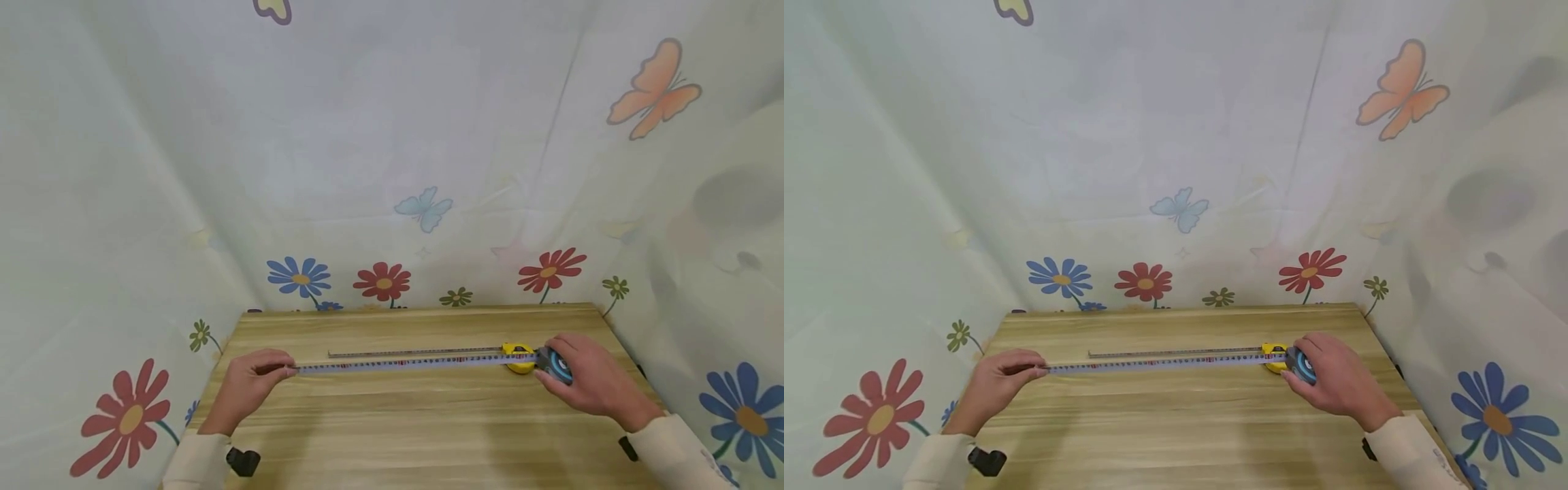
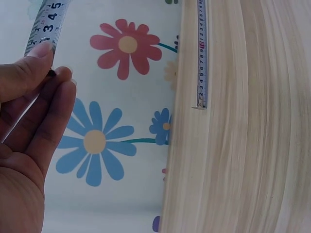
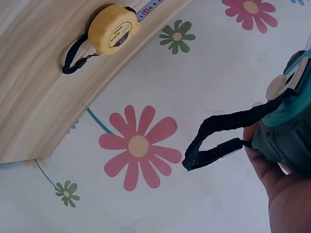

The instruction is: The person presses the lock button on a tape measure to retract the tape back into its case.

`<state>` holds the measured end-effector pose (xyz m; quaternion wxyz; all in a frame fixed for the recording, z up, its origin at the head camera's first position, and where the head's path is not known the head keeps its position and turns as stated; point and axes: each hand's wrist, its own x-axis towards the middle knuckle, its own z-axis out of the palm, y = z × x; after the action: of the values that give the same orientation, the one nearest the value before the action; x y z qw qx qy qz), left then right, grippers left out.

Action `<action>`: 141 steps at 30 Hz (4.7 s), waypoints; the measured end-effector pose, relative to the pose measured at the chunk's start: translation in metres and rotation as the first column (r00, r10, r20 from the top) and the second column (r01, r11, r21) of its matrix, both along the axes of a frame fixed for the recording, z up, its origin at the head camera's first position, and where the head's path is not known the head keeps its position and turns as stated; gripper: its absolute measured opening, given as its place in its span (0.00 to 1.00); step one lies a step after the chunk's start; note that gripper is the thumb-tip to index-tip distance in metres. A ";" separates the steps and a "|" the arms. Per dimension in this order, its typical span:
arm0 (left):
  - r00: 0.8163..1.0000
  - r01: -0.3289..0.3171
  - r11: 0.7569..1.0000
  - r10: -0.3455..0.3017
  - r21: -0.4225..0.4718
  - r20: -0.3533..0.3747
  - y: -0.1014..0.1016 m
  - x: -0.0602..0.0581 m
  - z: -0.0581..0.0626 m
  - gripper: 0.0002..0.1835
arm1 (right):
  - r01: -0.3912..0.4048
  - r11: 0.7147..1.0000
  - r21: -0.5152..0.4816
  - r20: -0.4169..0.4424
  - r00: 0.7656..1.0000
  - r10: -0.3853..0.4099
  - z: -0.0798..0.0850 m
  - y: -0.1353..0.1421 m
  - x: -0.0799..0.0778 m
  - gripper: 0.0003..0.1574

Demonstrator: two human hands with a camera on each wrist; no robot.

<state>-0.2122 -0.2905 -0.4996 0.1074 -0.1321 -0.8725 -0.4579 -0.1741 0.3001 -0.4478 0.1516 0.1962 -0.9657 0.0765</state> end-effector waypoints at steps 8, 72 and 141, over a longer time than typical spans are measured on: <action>1.000 -0.002 1.000 0.002 0.026 0.008 0.001 -0.002 0.003 0.07 | -0.008 1.000 -0.014 -0.036 0.999 0.008 0.001 0.001 0.002 0.28; 0.999 0.002 1.000 -0.001 0.014 -0.054 0.021 -0.010 0.008 0.06 | -0.008 0.995 -0.095 0.000 1.000 0.008 0.011 -0.011 -0.002 0.28; 0.999 0.035 0.998 -0.034 0.060 -0.024 0.030 -0.010 0.010 0.06 | -0.009 0.994 -0.108 -0.016 1.000 0.007 0.014 -0.022 -0.007 0.32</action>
<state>-0.2220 -0.2605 -0.4891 0.1136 -0.1492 -0.8545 -0.4844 -0.1811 0.2778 -0.4341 0.1692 0.1923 -0.9582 0.1278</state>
